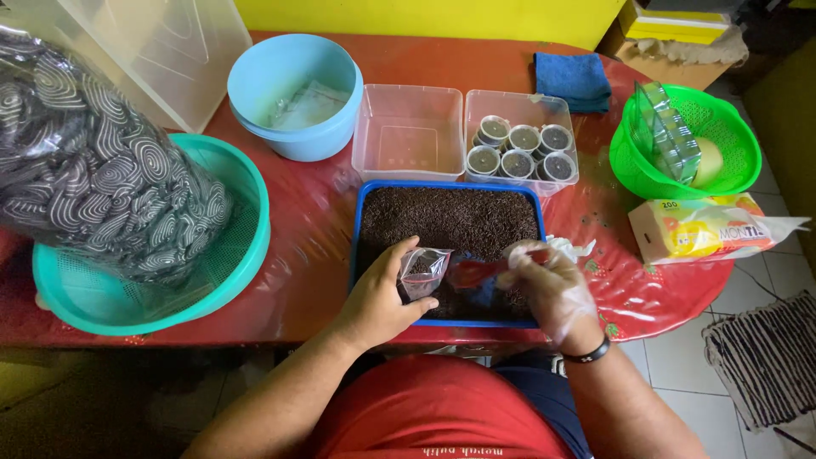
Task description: Filling small plastic cups with soil using a spoon
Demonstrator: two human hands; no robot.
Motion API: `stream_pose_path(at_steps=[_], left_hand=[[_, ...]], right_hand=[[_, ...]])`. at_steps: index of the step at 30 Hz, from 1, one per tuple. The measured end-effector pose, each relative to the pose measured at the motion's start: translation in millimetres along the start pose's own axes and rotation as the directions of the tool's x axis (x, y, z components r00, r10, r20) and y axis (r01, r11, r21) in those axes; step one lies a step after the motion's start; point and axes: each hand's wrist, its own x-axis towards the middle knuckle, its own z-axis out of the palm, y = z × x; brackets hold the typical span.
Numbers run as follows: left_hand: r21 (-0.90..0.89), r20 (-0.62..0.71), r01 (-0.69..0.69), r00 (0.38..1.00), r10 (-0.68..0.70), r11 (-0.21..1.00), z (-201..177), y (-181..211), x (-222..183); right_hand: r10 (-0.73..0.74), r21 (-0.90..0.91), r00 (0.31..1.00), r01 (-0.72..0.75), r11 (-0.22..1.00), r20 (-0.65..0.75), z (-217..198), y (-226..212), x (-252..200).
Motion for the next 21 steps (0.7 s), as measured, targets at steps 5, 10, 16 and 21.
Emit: stream_pose_path(at_steps=[5, 10, 16, 21], left_hand=[[0.014, 0.008, 0.005, 1.000, -0.005, 1.000, -1.4, 1.9, 2.1], [0.051, 0.003, 0.005, 1.000, -0.006, 0.999, -3.1, 5.8, 1.7], [0.067, 0.003, -0.009, 1.000, 0.009, 0.998, -8.9, 18.8, 6.9], [0.019, -0.028, -0.043, 0.999, 0.043, 0.999, -12.2, 26.9, 8.0]], right_hand=[[-0.067, -0.023, 0.997, 0.066, 0.998, -0.044, -2.4, -28.3, 7.1], [-0.144, -0.023, 0.987, 0.146, 0.989, 0.074, 28.3, -48.8, 2.2], [-0.279, -0.176, 0.864, 0.379, 0.908, 0.419, 54.2, -54.2, 3.2], [-0.516, 0.004, 0.581, 0.661, 0.750, 0.629, 83.2, -85.3, -11.4]])
